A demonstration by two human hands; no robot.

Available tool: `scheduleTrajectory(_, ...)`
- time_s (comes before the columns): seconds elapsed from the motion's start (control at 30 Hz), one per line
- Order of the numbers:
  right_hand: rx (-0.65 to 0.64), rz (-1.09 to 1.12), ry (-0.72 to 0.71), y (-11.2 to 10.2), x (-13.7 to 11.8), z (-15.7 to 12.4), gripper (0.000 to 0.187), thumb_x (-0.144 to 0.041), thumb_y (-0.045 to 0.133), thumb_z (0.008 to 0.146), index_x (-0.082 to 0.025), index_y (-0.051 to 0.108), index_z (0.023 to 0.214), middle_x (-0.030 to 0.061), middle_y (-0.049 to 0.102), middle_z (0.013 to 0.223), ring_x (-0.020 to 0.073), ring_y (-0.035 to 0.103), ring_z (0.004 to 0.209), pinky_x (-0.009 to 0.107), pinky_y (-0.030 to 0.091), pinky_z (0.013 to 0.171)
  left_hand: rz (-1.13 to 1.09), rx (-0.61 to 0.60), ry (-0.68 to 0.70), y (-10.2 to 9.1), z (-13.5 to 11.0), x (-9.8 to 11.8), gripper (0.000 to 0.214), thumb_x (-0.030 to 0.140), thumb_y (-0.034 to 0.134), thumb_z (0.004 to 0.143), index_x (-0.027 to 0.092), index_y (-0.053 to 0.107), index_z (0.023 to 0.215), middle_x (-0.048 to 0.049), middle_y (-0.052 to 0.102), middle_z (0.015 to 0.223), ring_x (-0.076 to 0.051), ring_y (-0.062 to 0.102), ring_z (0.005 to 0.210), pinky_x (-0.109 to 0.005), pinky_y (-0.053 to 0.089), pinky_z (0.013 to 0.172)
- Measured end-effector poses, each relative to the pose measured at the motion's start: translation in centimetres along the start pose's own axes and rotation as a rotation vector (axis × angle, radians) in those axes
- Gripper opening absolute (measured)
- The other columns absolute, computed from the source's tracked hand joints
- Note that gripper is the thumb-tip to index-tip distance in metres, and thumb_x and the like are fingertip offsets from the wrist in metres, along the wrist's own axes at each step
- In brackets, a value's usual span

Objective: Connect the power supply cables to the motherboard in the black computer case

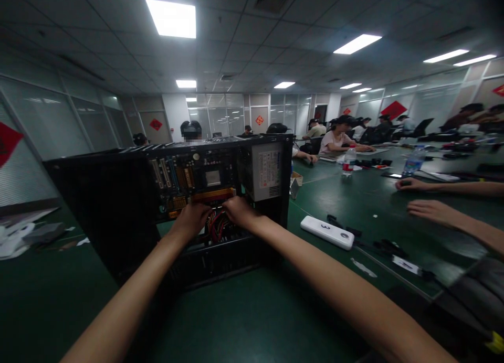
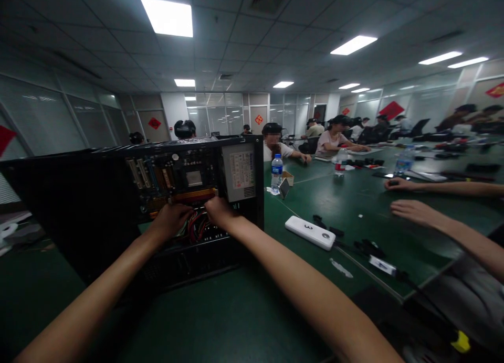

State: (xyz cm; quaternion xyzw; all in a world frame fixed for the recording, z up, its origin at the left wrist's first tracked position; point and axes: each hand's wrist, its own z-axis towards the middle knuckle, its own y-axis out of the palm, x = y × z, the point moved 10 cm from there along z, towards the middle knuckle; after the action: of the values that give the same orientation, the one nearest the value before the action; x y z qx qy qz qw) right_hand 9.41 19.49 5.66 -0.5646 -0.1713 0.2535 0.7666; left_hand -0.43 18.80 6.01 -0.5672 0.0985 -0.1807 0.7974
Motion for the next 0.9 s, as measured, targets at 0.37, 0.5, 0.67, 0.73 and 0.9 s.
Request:
scheduleTrajectory(0.37, -0.003, -0.041, 0.011, 0.1, -0.1, 0.0, 0.029, -0.009, 0.049, 0.087, -0.007, 0.073, 0.104, 0.0216, 0.071, 0.104, 0.03, 0.068, 0.101, 0.034, 0.052, 0.087, 0.018, -0.014, -0.003, -0.3, -0.2, 0.8, 0.028, 0.021, 0.047, 0.092, 0.018, 0.075, 0.095, -0.0104, 0.075, 0.098, -0.022, 0.07, 0.091, -0.027, 0.047, 0.079)
scheduleTrajectory(0.5, 0.026, -0.028, 0.02, 0.0, -0.1, 0.1, 0.031, -0.009, 0.05, 0.087, -0.008, 0.072, 0.109, 0.0216, 0.07, 0.107, 0.0301, 0.068, 0.102, 0.034, 0.052, 0.088, 0.047, -0.028, 0.005, -0.2, -0.1, 1.0, 0.028, 0.02, 0.048, 0.091, 0.017, 0.075, 0.097, -0.0112, 0.074, 0.097, -0.023, 0.069, 0.091, -0.028, 0.047, 0.077)
scheduleTrajectory(0.67, 0.03, -0.034, 0.034, -0.1, -0.1, 0.1, 0.028, -0.009, 0.051, 0.086, -0.007, 0.073, 0.103, 0.0221, 0.071, 0.103, 0.0303, 0.069, 0.097, 0.034, 0.053, 0.084, 0.093, -0.026, 0.023, -0.2, 0.1, 1.2, 0.029, 0.021, 0.046, 0.092, 0.016, 0.075, 0.095, -0.0113, 0.074, 0.091, -0.023, 0.069, 0.086, -0.029, 0.045, 0.072)
scheduleTrajectory(0.73, 0.033, -0.032, 0.041, -0.1, 0.0, 0.1, 0.028, -0.01, 0.052, 0.086, -0.007, 0.073, 0.102, 0.022, 0.071, 0.102, 0.0303, 0.069, 0.096, 0.034, 0.053, 0.083, 0.101, -0.026, 0.037, -0.2, 0.1, 1.3, 0.029, 0.022, 0.046, 0.093, 0.016, 0.075, 0.095, -0.0116, 0.074, 0.091, -0.023, 0.069, 0.086, -0.029, 0.045, 0.073)
scheduleTrajectory(0.9, 0.038, -0.026, 0.045, -0.4, 0.0, 0.0, 0.028, -0.009, 0.053, 0.085, -0.007, 0.073, 0.103, 0.0215, 0.071, 0.102, 0.0295, 0.069, 0.097, 0.033, 0.053, 0.084, 0.1, -0.019, 0.049, -0.2, 0.2, 1.4, 0.03, 0.022, 0.045, 0.093, 0.016, 0.075, 0.091, -0.0118, 0.073, 0.091, -0.023, 0.069, 0.086, -0.028, 0.045, 0.073)
